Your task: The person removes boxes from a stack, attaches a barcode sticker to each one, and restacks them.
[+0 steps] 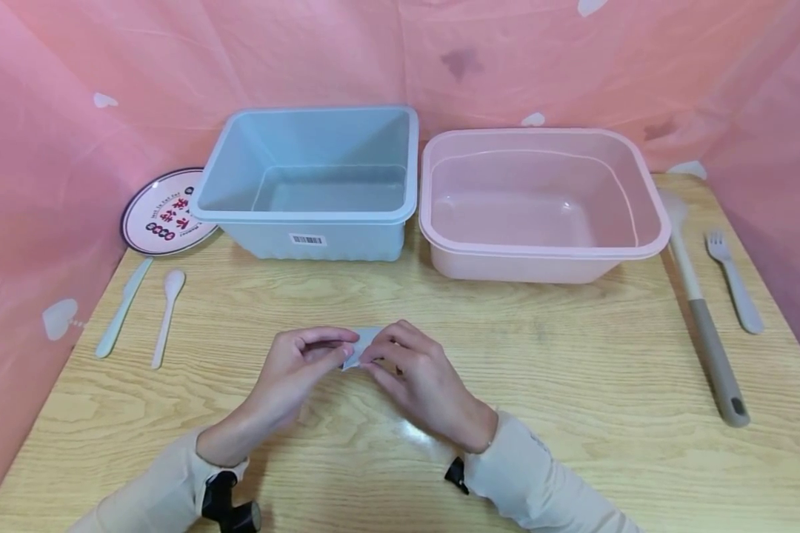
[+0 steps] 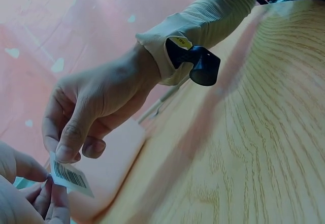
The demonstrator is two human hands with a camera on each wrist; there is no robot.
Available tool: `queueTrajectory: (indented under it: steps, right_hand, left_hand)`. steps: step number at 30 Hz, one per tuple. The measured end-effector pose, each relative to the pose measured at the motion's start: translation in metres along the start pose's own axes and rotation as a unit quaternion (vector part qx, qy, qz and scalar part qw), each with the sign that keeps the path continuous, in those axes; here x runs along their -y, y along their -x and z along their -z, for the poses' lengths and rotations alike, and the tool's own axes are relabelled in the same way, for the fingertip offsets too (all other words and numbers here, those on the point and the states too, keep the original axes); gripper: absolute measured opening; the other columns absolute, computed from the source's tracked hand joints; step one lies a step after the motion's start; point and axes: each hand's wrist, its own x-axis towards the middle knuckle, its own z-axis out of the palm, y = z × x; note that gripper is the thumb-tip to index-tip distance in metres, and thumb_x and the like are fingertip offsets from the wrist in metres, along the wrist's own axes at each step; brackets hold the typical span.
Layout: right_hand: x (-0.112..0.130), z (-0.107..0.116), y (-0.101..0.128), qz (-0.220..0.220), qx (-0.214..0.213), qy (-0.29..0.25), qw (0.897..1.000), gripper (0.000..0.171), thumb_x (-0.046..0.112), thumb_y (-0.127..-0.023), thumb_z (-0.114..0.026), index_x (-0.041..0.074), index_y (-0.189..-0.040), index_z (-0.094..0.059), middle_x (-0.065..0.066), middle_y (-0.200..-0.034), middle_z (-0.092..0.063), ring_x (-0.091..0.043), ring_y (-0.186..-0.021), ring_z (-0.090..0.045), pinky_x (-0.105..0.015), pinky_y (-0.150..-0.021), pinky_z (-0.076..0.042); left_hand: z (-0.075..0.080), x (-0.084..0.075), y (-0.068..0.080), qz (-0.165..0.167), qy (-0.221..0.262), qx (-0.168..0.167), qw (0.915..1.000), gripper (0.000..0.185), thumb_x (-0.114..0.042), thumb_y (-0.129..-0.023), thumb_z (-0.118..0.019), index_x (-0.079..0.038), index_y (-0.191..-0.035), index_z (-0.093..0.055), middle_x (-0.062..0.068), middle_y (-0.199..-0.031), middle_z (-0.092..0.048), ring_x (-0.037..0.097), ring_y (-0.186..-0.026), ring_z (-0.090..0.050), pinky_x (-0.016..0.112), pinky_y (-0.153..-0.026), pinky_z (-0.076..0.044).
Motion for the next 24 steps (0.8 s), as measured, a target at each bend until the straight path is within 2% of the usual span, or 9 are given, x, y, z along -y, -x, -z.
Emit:
queueTrajectory:
  steps: [3,9,13,19,24]
  right_hand:
    - [0.0,0.0,0.002,0.002,0.003,-0.002,1.0,0.022,-0.008,-0.073,-0.078,0.008,-0.086,-0.071,-0.002,-0.089,-0.065,-0.012,-0.074,-0.056,-0.014,-0.054,-0.046]
    - [-0.002,0.0,0.005,0.007,0.008,-0.009,1.0,0.001,0.007,-0.086,-0.072,0.007,-0.086,-0.071,-0.001,-0.089,-0.064,-0.013,-0.074,-0.056,-0.013,-0.054,-0.047]
    - [-0.003,-0.001,0.008,0.009,0.008,-0.011,1.0,0.007,0.013,-0.09,-0.068,0.008,-0.086,-0.07,-0.002,-0.089,-0.064,-0.013,-0.074,-0.055,-0.013,-0.054,-0.046]
    - [-0.001,0.0,0.01,-0.015,0.014,-0.015,1.0,0.019,0.024,-0.093,-0.062,0.009,-0.085,-0.071,-0.001,-0.089,-0.064,-0.012,-0.074,-0.055,-0.014,-0.053,-0.046]
    - [-0.001,-0.001,0.012,-0.003,0.008,-0.022,1.0,0.017,0.023,-0.093,-0.063,0.009,-0.085,-0.07,0.0,-0.088,-0.063,-0.009,-0.074,-0.054,-0.013,-0.053,-0.045]
  left_hand:
    - [0.001,0.0,0.0,-0.001,-0.001,-0.009,1.0,0.016,0.0,-0.087,-0.066,0.003,-0.101,-0.072,0.017,-0.103,-0.07,0.015,-0.088,-0.068,0.02,-0.077,-0.056]
    - [0.002,-0.001,-0.003,0.001,-0.002,-0.022,0.9998,0.015,0.001,-0.087,-0.066,0.003,-0.1,-0.072,0.017,-0.102,-0.07,0.014,-0.085,-0.067,0.02,-0.075,-0.056]
    - [0.004,0.0,-0.005,-0.001,-0.001,-0.027,0.9996,0.015,0.001,-0.087,-0.065,0.004,-0.1,-0.072,0.018,-0.101,-0.071,0.015,-0.084,-0.067,0.02,-0.074,-0.055]
    - [0.008,0.0,-0.006,0.007,0.001,-0.044,0.999,0.015,0.0,-0.087,-0.066,0.003,-0.1,-0.072,0.017,-0.1,-0.07,0.013,-0.082,-0.066,0.021,-0.071,-0.055]
    - [0.01,0.001,-0.007,0.011,0.006,-0.051,0.9986,0.016,0.002,-0.086,-0.065,0.004,-0.101,-0.072,0.018,-0.099,-0.069,0.012,-0.08,-0.065,0.018,-0.069,-0.054]
